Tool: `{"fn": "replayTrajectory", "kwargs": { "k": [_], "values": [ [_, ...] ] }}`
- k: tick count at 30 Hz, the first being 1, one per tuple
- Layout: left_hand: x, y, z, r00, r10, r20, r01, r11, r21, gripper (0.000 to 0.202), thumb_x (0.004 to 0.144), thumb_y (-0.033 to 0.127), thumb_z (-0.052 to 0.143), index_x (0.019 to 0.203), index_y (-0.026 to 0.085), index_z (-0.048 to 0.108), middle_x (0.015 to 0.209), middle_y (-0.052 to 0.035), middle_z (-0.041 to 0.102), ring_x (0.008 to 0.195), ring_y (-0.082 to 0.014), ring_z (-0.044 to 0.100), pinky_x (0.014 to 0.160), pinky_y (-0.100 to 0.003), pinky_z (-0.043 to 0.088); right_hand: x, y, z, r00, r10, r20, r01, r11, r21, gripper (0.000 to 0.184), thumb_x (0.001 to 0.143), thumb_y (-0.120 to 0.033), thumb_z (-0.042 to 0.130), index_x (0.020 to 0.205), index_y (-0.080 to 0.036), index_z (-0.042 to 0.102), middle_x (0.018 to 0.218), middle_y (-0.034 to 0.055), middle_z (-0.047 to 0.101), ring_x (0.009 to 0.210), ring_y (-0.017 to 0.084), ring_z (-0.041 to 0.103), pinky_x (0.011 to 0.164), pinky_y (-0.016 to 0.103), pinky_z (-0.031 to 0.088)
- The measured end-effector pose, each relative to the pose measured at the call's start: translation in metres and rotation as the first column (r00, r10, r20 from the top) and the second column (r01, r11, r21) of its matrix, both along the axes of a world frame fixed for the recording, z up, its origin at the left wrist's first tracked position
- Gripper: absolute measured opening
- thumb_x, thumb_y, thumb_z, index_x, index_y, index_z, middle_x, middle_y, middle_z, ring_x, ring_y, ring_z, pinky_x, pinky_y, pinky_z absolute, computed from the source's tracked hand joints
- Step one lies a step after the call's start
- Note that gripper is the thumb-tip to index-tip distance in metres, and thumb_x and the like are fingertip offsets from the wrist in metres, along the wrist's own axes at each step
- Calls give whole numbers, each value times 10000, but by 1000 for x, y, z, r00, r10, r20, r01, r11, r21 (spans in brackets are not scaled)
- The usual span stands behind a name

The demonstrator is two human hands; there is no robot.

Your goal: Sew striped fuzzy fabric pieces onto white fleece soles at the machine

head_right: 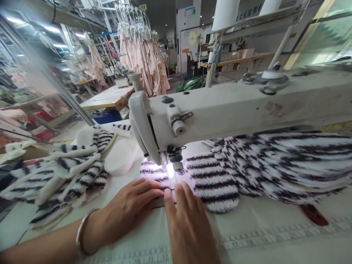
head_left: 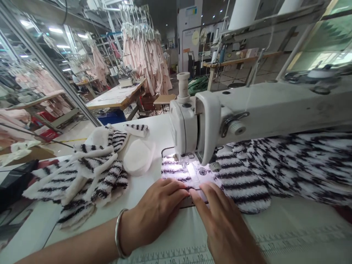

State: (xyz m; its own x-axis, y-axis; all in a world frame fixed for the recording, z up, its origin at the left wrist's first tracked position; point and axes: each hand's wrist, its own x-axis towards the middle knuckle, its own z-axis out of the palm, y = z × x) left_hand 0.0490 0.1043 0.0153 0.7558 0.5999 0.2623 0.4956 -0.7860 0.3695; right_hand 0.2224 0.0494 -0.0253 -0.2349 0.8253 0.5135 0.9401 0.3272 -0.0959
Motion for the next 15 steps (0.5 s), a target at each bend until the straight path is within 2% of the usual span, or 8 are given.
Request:
{"fn": "replayTrajectory", "kwargs": {
  "k": [4, 9, 12, 15],
  "values": [
    [1, 10, 1, 1000, 18, -10, -17, 999, 32, 201, 963, 162, 405, 1086, 165, 565, 1103, -85, 634, 975, -207, 583, 855, -388, 516, 2, 18, -2, 997, 36, -69, -37, 999, -18, 505, 782, 41, 303, 1126, -174, 604, 1129, 110, 549, 1126, 268, 486, 863, 434, 460],
    [-2, 25, -7, 999, 38, -23, -36, 997, 75, 212, 958, 140, 401, 1109, 168, 546, 1139, -81, 616, 1023, -195, 571, 920, -388, 495, 4, 32, 3, 999, 29, -22, -30, 999, -41, 503, 779, 18, 364, 1157, -209, 608, 991, 86, 580, 969, 250, 554, 796, 441, 513],
    [-5, 35, -12, 998, 62, -4, -61, 992, 109, 207, 925, 108, 440, 1097, 164, 542, 1103, -79, 614, 1025, -197, 567, 917, -382, 497, 5, 30, 0, 1000, 3, -28, -3, 1000, 12, 553, 766, 40, 340, 1179, -219, 600, 1049, 98, 574, 1058, 263, 533, 853, 457, 501],
    [-5, 42, -10, 997, 76, 0, -75, 989, 130, 208, 908, 97, 451, 1089, 165, 527, 1049, -69, 613, 988, -185, 570, 896, -363, 505, 8, 23, -5, 1000, -4, -5, 4, 999, 42, 547, 780, 26, 340, 1181, -242, 597, 1135, 108, 561, 1140, 259, 510, 905, 433, 486]
  ]
}}
